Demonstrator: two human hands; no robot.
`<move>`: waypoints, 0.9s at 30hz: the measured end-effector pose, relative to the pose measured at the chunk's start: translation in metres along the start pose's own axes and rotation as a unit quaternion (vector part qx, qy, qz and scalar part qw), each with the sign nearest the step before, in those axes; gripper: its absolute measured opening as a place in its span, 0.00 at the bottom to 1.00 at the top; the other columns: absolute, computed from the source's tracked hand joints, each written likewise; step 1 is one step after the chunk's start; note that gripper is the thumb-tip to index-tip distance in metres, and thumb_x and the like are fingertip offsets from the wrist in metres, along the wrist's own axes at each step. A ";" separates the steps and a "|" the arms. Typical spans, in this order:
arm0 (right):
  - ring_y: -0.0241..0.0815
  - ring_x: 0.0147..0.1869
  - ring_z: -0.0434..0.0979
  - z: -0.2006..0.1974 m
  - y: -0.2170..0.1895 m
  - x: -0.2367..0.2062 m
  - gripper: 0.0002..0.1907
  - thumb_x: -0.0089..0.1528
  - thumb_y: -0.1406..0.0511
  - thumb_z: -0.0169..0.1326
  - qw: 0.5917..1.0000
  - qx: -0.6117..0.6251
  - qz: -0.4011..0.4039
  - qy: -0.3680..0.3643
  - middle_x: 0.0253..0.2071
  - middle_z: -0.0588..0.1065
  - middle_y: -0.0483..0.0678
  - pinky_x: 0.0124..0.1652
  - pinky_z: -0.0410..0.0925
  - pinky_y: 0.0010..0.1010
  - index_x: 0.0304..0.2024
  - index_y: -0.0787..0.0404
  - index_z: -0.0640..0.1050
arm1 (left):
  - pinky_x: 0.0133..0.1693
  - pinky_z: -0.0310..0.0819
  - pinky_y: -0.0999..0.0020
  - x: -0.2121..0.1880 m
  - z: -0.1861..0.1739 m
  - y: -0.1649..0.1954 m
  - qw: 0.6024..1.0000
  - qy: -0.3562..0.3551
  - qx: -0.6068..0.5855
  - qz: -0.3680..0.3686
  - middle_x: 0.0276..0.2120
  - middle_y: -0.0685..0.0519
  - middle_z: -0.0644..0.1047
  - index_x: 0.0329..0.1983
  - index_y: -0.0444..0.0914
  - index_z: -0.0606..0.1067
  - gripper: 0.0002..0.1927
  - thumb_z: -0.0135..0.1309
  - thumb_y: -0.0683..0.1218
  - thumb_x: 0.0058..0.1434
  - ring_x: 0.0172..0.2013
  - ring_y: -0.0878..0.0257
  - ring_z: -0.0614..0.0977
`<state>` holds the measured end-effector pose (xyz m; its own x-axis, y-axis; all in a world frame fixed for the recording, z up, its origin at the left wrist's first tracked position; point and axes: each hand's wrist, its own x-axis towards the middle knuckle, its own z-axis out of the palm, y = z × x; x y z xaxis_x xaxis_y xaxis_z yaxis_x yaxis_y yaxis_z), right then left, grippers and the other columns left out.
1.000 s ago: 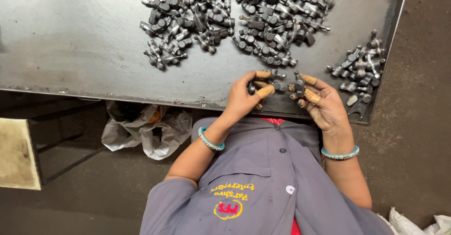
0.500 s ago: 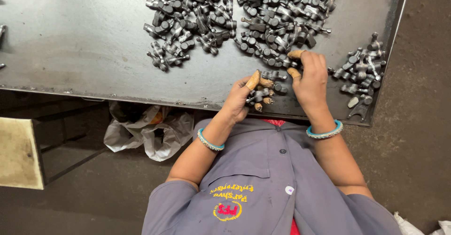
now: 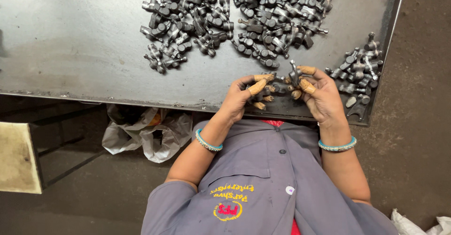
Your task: The person sorts small dark metal fittings on a large metal table, picking items one at a time by hand, inspecting them briefly, and placing them into separate piles and into a white plastic bag at the edge of the table. They occasionally sweep groups of parts together and continue picking through the pile.
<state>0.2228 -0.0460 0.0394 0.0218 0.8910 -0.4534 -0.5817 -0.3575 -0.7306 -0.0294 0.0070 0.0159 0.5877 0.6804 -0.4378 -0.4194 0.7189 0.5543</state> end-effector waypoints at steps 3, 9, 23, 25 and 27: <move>0.41 0.44 0.81 0.008 -0.003 -0.005 0.17 0.68 0.71 0.55 0.999 0.011 0.031 -0.016 0.46 0.79 0.52 0.40 0.75 0.31 0.59 0.70 0.75 | 0.33 0.84 0.68 0.001 0.012 -0.001 1.000 0.004 0.015 0.006 0.43 0.48 0.82 0.61 0.31 0.75 0.21 0.56 0.47 0.68 0.38 0.62 0.85; 0.38 0.48 0.74 0.043 -0.010 -0.010 0.08 0.68 0.73 0.61 0.928 -0.323 -0.176 -0.055 0.43 0.74 0.48 0.46 0.67 0.28 0.50 0.70 0.82 | 0.28 0.82 0.69 -0.002 0.018 0.003 0.993 -0.013 -0.085 -0.081 0.39 0.49 0.83 0.55 0.32 0.77 0.34 0.50 0.66 0.64 0.32 0.61 0.86; 0.34 0.46 0.79 0.037 0.005 0.015 0.08 0.65 0.74 0.60 0.888 -0.408 -0.208 0.040 0.44 0.80 0.47 0.46 0.73 0.25 0.47 0.68 0.78 | 0.28 0.76 0.72 -0.004 -0.028 0.013 0.994 0.049 -0.094 -0.015 0.40 0.47 0.83 0.56 0.31 0.77 0.29 0.57 0.60 0.66 0.33 0.63 0.84; 0.32 0.45 0.78 0.020 0.004 0.014 0.08 0.66 0.74 0.59 0.918 -0.350 -0.182 0.045 0.44 0.79 0.46 0.44 0.71 0.23 0.48 0.69 0.78 | 0.29 0.77 0.70 -0.003 -0.026 0.009 0.993 0.053 -0.103 -0.013 0.40 0.48 0.82 0.55 0.31 0.76 0.26 0.58 0.57 0.67 0.34 0.62 0.84; 0.30 0.43 0.77 0.009 0.004 0.010 0.09 0.66 0.74 0.59 0.942 -0.298 -0.135 0.070 0.42 0.79 0.44 0.38 0.69 0.21 0.49 0.68 0.79 | 0.28 0.77 0.71 -0.002 -0.025 0.004 0.994 0.045 -0.097 -0.025 0.40 0.47 0.83 0.56 0.29 0.77 0.28 0.56 0.59 0.67 0.33 0.62 0.84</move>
<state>0.2132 -0.0357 0.0368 0.2346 0.9412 -0.2432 0.0198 -0.2548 -0.9668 -0.0500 0.0121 0.0017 0.5510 0.6461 -0.5281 -0.5220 0.7606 0.3860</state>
